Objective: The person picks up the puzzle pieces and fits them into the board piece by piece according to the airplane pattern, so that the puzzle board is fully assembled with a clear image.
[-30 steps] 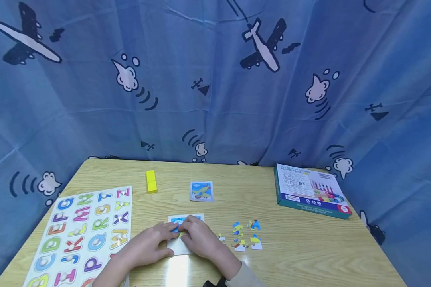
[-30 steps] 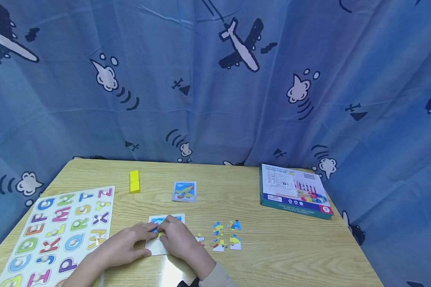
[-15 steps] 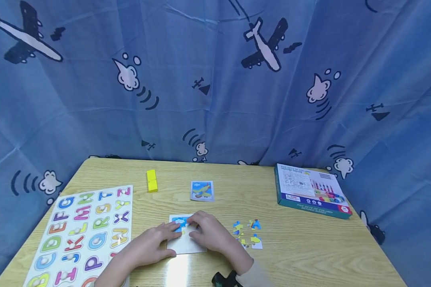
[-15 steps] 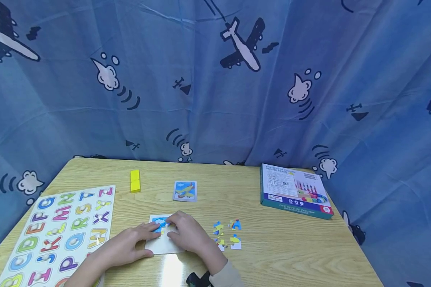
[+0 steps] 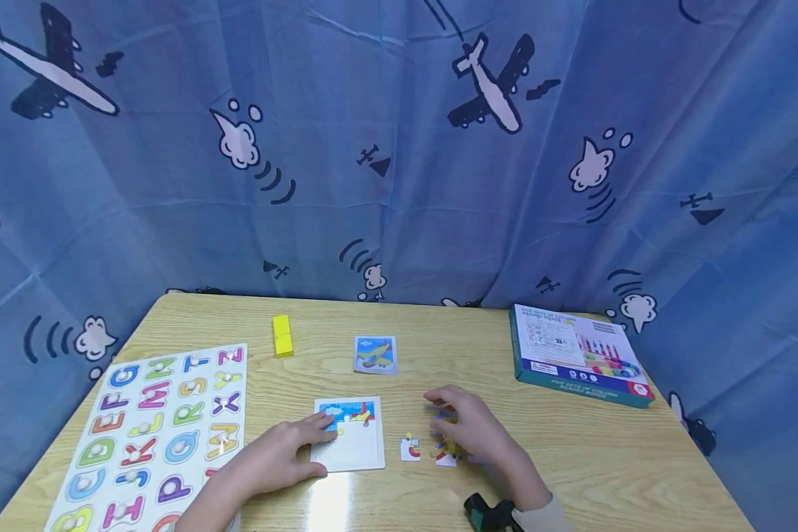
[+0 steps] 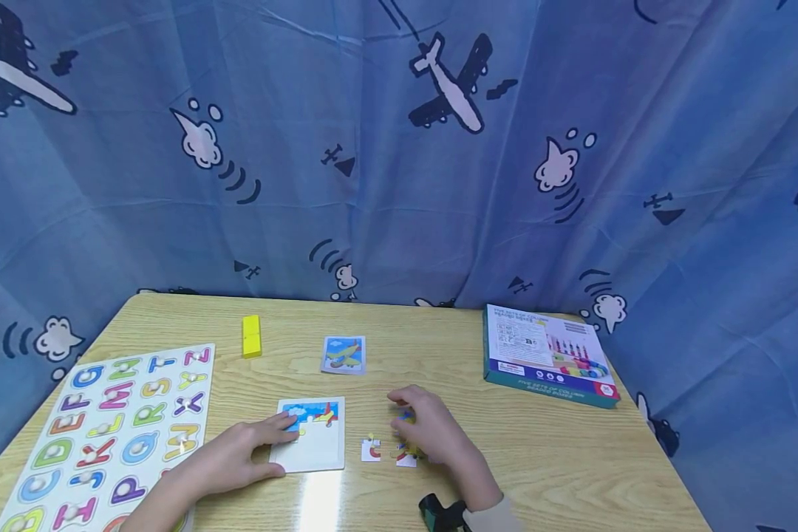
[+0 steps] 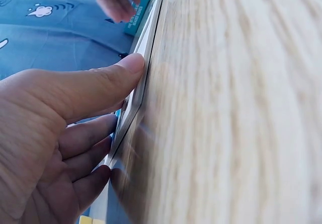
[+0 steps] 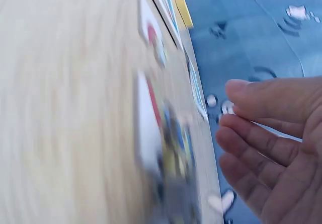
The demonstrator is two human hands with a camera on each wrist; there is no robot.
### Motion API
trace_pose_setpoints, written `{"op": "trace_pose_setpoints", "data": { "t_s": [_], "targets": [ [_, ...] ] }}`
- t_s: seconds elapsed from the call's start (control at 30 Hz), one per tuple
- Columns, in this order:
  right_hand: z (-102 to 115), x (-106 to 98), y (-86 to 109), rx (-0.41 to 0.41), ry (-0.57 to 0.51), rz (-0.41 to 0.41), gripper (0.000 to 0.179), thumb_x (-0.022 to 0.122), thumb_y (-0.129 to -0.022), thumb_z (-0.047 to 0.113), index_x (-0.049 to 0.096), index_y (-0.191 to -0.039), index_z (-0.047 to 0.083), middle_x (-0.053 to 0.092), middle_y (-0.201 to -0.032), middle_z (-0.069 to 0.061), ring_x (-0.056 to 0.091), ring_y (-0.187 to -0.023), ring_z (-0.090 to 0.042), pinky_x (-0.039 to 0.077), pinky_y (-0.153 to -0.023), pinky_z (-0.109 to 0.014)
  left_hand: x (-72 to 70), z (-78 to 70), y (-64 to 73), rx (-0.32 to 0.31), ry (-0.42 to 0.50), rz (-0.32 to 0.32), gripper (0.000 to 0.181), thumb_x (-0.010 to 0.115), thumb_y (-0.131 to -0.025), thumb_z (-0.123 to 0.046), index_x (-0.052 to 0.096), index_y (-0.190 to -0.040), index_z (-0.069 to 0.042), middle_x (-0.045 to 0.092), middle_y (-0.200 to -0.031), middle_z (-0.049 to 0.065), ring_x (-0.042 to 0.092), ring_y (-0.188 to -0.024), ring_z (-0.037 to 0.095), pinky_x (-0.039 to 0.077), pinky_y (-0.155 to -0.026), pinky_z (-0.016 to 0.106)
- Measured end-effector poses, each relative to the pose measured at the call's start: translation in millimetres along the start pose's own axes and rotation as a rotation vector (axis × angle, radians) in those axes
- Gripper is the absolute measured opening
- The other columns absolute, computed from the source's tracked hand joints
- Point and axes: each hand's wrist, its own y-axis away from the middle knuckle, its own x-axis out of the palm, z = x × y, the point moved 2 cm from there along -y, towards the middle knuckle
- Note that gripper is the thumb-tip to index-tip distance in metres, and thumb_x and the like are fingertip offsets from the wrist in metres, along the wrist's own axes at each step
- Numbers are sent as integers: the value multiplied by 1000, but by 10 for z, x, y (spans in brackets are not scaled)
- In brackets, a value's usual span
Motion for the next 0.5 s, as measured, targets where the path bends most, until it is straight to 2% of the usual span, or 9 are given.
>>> {"op": "trace_pose_setpoints", "data": {
  "t_s": [0.23,0.4,0.5],
  "targets": [
    [-160,-172,60,53,3,60,29,69,-83,6,66,-111,3,66,-104,-4,60,-92,-19,54,-77,-30,18,16,-3,-11,15,11,52,72,-81,-38,63,-126,-14,49,-142,1,43,-134,25,41,-106,46],
    [-186,-167,53,89,29,108,21,71,-81,5,68,-102,5,62,-89,0,52,-78,-14,46,-65,-21,16,18,-5,7,9,-2,52,73,-80,-38,63,-125,-13,50,-142,2,44,-133,25,41,-105,46],
    [-188,-144,51,116,41,110,20,72,-80,5,68,-99,6,59,-85,1,50,-77,-13,43,-63,-20,7,17,3,17,3,-9,52,72,-81,-39,64,-125,-13,51,-141,3,45,-133,25,42,-104,46]
  ]
}}
